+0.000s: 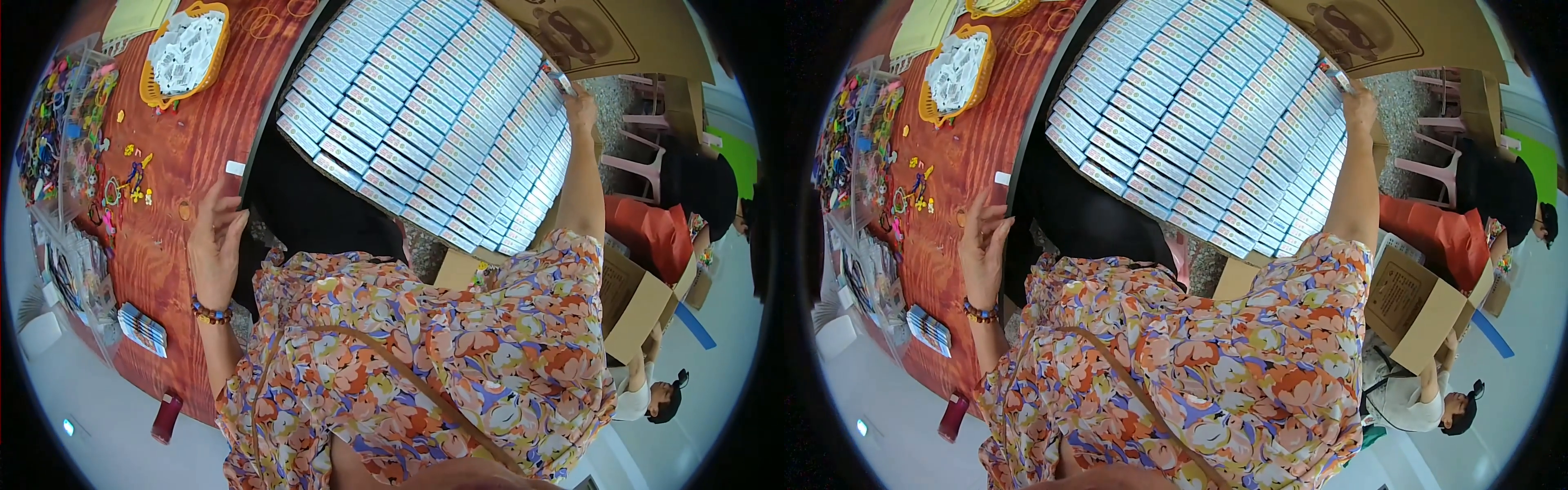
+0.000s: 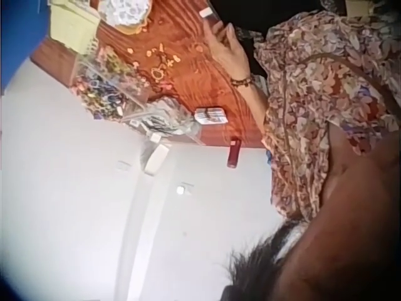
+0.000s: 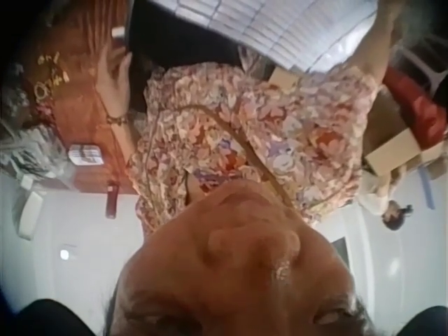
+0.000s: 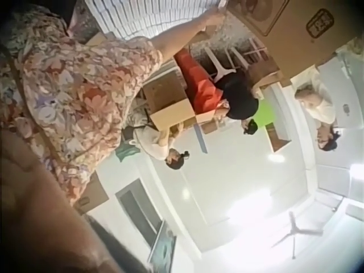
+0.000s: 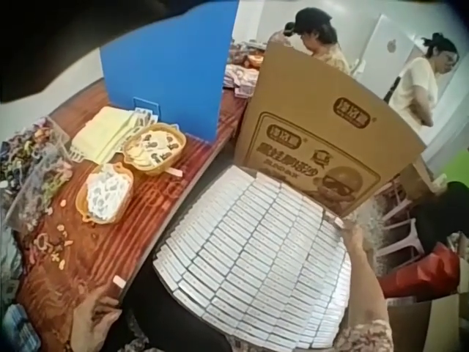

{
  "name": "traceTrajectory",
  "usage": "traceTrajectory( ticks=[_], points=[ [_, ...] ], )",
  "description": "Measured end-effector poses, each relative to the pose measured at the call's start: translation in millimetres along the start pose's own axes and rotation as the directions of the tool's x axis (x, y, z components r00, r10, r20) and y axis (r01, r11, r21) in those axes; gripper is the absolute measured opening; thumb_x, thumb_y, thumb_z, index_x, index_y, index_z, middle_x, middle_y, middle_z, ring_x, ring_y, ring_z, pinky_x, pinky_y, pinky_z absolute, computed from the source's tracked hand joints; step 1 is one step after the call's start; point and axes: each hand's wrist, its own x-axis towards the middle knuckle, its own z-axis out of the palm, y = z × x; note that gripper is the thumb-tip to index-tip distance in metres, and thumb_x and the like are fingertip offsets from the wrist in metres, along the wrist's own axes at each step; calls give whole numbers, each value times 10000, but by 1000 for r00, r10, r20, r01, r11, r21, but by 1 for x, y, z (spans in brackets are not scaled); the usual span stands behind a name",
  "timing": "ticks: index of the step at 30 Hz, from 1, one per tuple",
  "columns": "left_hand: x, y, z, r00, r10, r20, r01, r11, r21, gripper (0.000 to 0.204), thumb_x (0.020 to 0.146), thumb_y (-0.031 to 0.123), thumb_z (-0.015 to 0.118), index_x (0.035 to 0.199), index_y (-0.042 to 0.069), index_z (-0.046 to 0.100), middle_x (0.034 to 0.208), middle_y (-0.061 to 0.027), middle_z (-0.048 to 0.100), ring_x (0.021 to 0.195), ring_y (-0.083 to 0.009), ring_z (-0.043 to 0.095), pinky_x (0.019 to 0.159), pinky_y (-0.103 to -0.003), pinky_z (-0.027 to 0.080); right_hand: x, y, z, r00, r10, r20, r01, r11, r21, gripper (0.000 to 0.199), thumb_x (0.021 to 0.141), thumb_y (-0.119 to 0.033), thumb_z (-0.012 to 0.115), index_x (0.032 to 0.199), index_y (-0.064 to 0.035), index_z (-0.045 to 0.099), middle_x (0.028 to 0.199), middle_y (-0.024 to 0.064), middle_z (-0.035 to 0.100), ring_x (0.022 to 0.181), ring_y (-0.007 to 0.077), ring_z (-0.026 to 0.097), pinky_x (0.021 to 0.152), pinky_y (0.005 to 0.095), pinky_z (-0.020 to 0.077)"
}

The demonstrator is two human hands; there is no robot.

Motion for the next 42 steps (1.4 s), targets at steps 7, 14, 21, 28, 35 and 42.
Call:
traceTrajectory(
  ticks=[7,14,21,28,35,42],
  points=[
    [5,0,5,999,25,34,-27,999,46,508,916,-16,630,1401,52,495,1121,-136,657,930,-178,671,812,-295,546,41,6,6,907,-173,383,242,961,-138,436,828,-181,662,1251,-76,637,1234,237,626,1139,397,594,960,442,475],
    [7,0,8,999,-15,44,13,999,40,479,918,-23,622,1379,50,518,1123,-140,657,944,-174,673,816,-297,549,42,-3,28,905,-94,415,238,920,-310,415,951,-164,510,1361,-120,561,1286,208,608,1212,394,554,1015,446,459],
    [-14,-12,-11,984,99,-150,-94,995,40,378,896,30,662,1269,56,602,1039,-127,702,929,-237,695,806,-339,554,43,47,50,770,-604,207,630,771,-96,345,917,-198,551,1183,13,614,1099,291,645,1010,431,638,881,470,510],
    [-80,-81,-70,657,192,-729,146,917,372,344,873,123,689,1197,36,613,1120,-164,635,1030,-337,606,886,-409,486,1,-82,0,864,-481,-149,504,831,234,400,1027,-236,480,1333,10,558,1187,174,665,1024,297,667,891,410,553],
    [-183,-212,-169,93,0,-996,867,491,81,661,766,372,801,1252,-4,558,1211,-193,606,1160,-349,555,953,-416,440,-241,-370,-1,370,-929,-21,473,169,865,273,990,-62,532,1243,-6,617,1144,152,675,909,226,697,813,342,579],
    [-193,-196,-165,252,-97,-963,740,661,127,970,693,406,841,1435,6,360,1290,-206,540,1225,-361,495,1049,-524,344,-385,-534,-44,-206,-977,-57,371,-132,919,252,923,18,587,1168,10,648,1013,122,706,843,192,695,746,274,528]
  ],
)
